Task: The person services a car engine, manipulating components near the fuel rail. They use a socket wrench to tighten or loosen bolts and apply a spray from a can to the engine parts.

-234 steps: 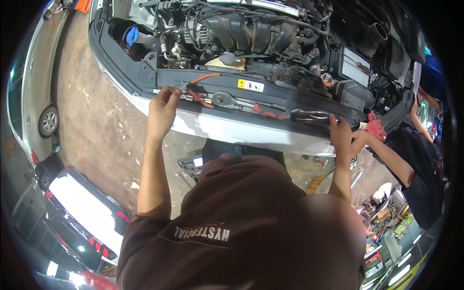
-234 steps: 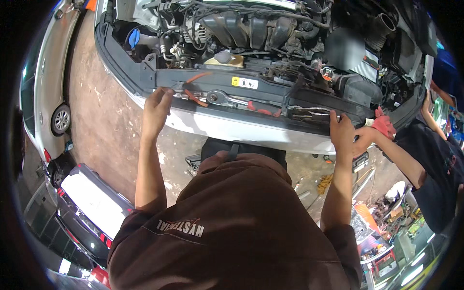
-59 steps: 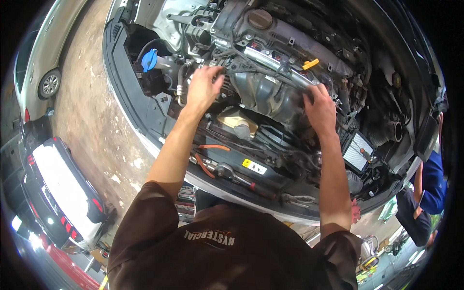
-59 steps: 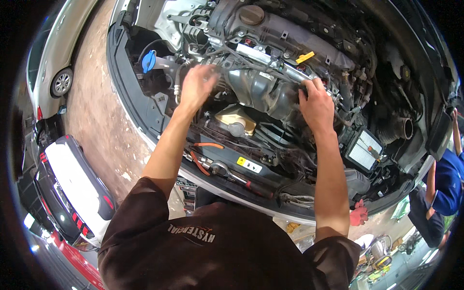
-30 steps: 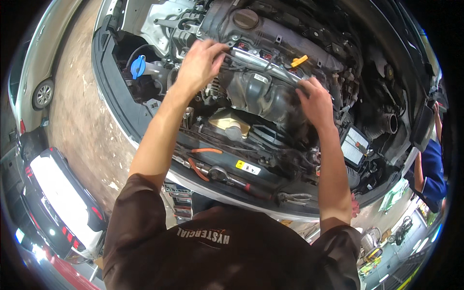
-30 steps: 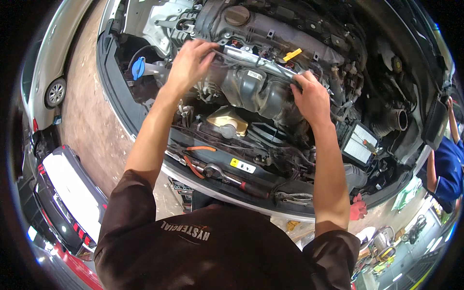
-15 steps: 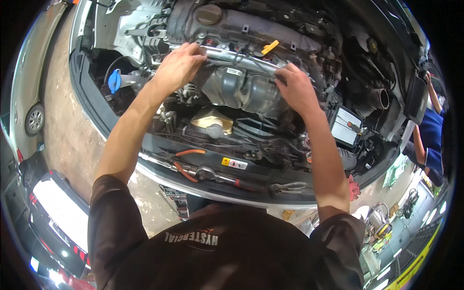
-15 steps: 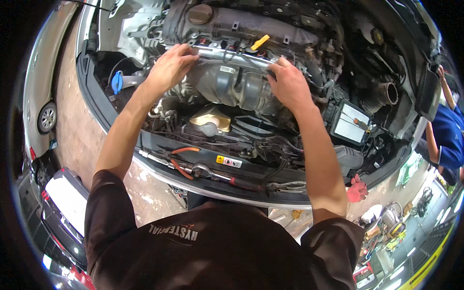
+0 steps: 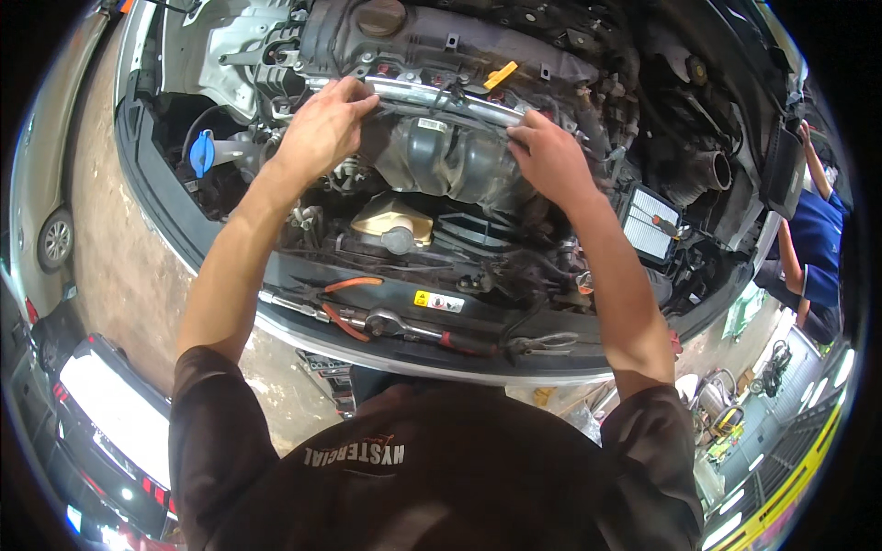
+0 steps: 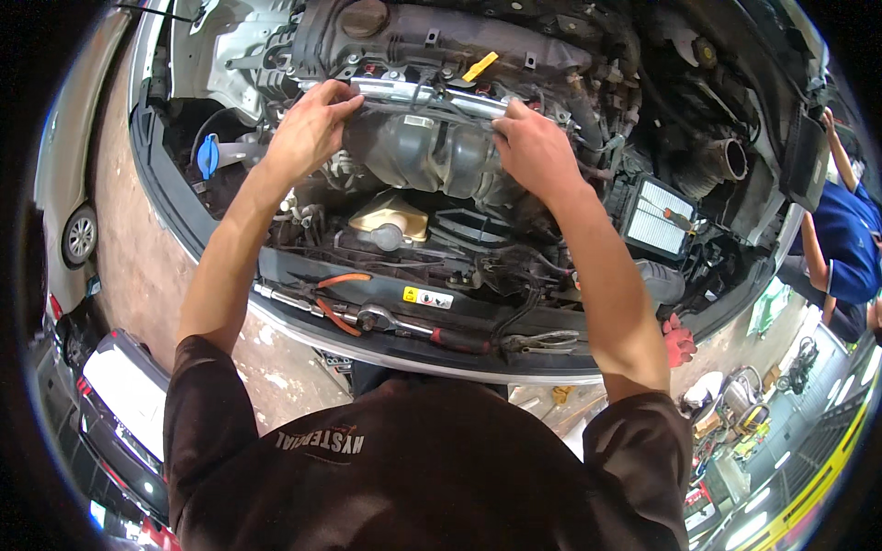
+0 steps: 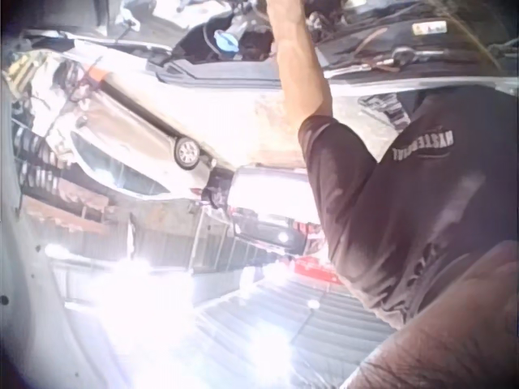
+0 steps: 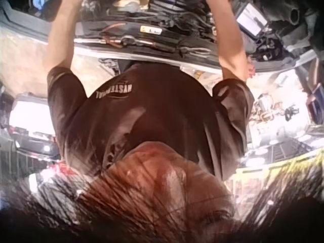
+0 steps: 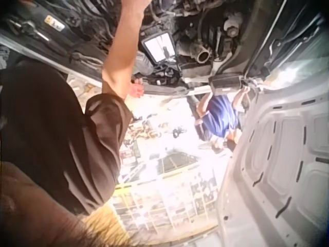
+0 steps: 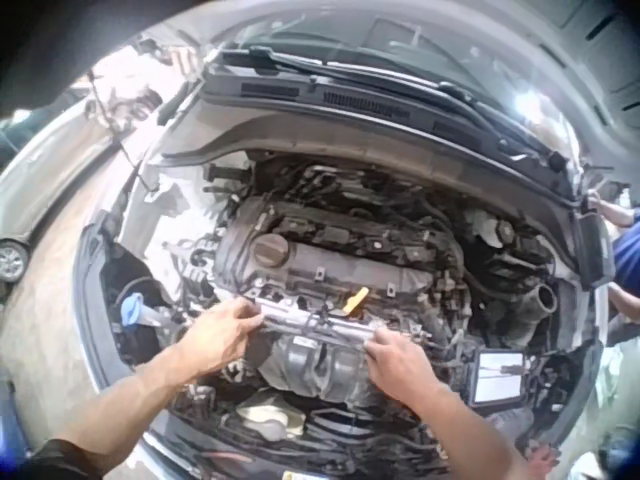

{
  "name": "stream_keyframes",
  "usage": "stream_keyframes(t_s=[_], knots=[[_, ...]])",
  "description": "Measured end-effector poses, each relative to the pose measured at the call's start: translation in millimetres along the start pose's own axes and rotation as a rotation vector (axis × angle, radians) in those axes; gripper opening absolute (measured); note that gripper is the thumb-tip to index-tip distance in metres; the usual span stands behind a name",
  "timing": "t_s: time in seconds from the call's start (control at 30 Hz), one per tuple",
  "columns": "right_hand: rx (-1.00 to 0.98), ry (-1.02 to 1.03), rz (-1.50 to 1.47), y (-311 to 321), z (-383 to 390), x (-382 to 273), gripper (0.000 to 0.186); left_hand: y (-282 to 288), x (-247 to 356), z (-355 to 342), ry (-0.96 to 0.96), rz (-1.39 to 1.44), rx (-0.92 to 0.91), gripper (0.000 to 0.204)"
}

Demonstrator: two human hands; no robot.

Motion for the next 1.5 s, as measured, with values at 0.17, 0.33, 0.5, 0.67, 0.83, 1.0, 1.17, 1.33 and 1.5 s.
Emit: stream_keyframes(t_s=[0.17,0.33,0.5,0.67,0.83,1.0,1.17,1.33,1.5], knots=[[0.174,0.027,0.169,-3.6,9.2,-22.5,0.018,2.8,17.0,13.8,0.032,-0.022,0.071,0.051],[0.319,-0.066,0.122,0.5,22.4,-31.5,0.024,-17.9,1.5,56.6,0.341,0.049,0.268,0.035],[0.37,-0.175,0.039,10.2,8.0,-48.1,0.025,4.4,3.9,48.0,0.3,-0.095,0.276,0.024],[0.512,-0.136,-0.079,6.0,-21.0,-82.3,0.023,31.1,0.8,29.9,0.32,-0.088,0.33,0.03],[0.518,-0.258,-0.159,-2.2,-30.6,-69.9,0.027,26.0,-2.3,-1.2,0.386,0.281,0.405,0.038],[0.589,-0.327,-0.545,8.2,-8.7,-44.3,0.026,14.0,-22.6,-12.3,0.566,0.4,0.45,0.037],[0.555,-0.376,-0.715,1.9,11.6,-33.1,0.02,7.9,-27.9,-16.3,0.709,0.401,0.306,0.039],[0.579,-0.453,-1.116,-11.6,11.3,-15.1,0.025,5.3,-33.7,-34.3,0.607,0.246,0.279,0.038],[0.564,-0.445,-1.227,-14.9,12.0,-4.0,0.029,12.3,-24.2,-53.1,0.593,0.25,0.195,0.035]])
Point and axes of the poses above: each hand's wrist, its own z-axis away from the middle knuckle, its own y-axis out of the back of the hand, x = y × z, the point moved 7 cm from there along -z, towards the middle knuckle, and after that the axes turned 6 degrees about -y, right-handed, at the moved point
